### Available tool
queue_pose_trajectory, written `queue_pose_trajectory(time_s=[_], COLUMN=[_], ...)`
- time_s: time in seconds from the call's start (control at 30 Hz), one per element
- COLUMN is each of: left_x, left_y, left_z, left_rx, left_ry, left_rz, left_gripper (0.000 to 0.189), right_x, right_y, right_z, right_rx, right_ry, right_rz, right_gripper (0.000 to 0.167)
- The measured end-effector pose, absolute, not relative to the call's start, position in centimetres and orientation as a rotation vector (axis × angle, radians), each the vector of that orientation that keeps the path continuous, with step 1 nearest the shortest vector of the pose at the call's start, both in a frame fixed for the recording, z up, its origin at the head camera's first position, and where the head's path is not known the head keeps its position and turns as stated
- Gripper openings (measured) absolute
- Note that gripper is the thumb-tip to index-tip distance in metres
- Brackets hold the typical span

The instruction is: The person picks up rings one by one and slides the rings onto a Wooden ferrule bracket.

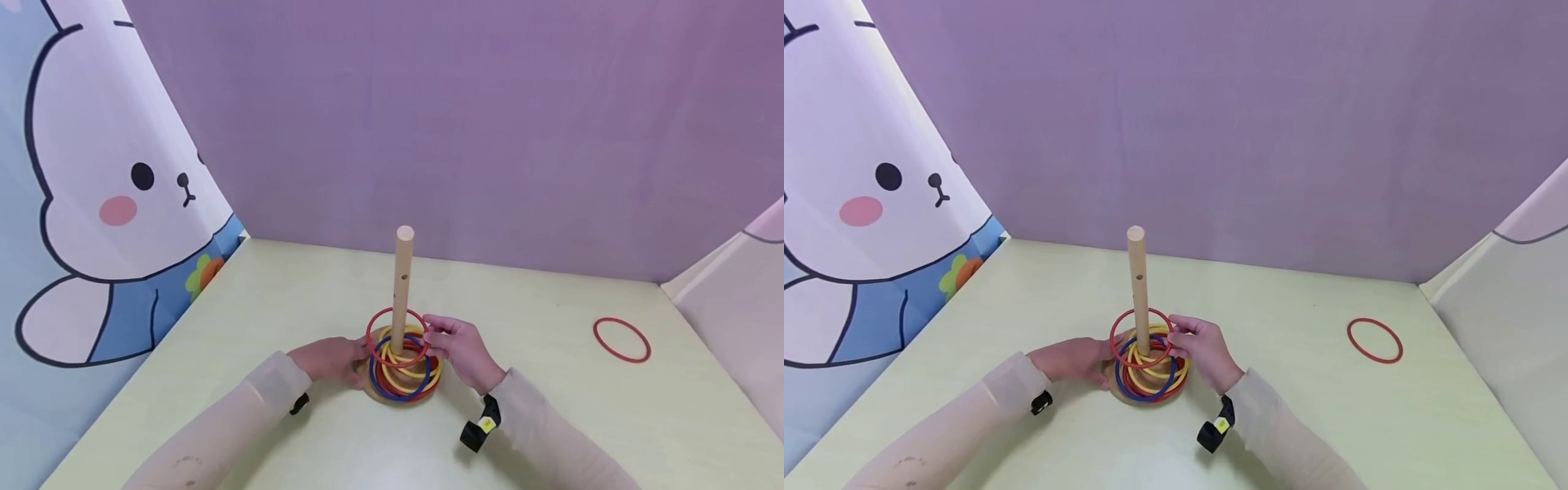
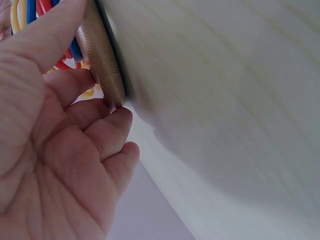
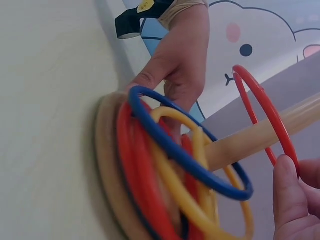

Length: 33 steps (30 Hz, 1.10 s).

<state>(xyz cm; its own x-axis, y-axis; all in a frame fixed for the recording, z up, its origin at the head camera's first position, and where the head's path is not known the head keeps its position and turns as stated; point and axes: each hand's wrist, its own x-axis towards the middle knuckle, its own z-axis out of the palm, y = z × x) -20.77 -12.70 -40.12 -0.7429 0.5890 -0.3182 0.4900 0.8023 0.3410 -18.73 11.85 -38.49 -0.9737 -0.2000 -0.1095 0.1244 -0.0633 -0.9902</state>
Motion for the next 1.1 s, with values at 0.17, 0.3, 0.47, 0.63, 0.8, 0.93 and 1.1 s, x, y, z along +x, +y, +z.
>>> queue_pose_trajectory(time_s=[0.17,0.3,0.47,0.63,0.8,0.93,1.1], left_x=[-20.8,-20.9,-20.9,-20.8,-20.7,-20.7,-20.8], left_y=[-12.7,-12.7,-12.7,-12.6,-12.6,-12.5,-12.6], left_z=[-39.8,-39.6,-39.7,-39.9,-39.9,-39.9,-40.0], left_rx=[0.834,0.828,0.817,0.813,0.822,0.827,0.827], left_ry=[2.57,2.56,2.555,2.568,2.565,2.557,2.557], left_rz=[0.313,0.322,0.334,0.37,0.369,0.366,0.354], left_gripper=[0.06,0.067,0.074,0.08,0.079,0.077,0.076], right_x=[-18.7,-18.7,-18.7,-18.6,-18.7,-18.8,-19.0], right_y=[12.1,12.4,12.6,12.8,13.2,13.5,13.8], right_z=[-39.0,-39.3,-39.5,-39.5,-39.6,-39.7,-39.9], right_rx=[-0.065,-0.06,-0.057,-0.034,-0.036,-0.07,-0.113], right_ry=[1.981,1.99,1.993,2.017,2.12,2.184,2.208], right_rz=[-2.142,-2.135,-2.117,-2.091,-2.012,-1.931,-1.851], right_gripper=[0.039,0.04,0.039,0.039,0.038,0.038,0.038])
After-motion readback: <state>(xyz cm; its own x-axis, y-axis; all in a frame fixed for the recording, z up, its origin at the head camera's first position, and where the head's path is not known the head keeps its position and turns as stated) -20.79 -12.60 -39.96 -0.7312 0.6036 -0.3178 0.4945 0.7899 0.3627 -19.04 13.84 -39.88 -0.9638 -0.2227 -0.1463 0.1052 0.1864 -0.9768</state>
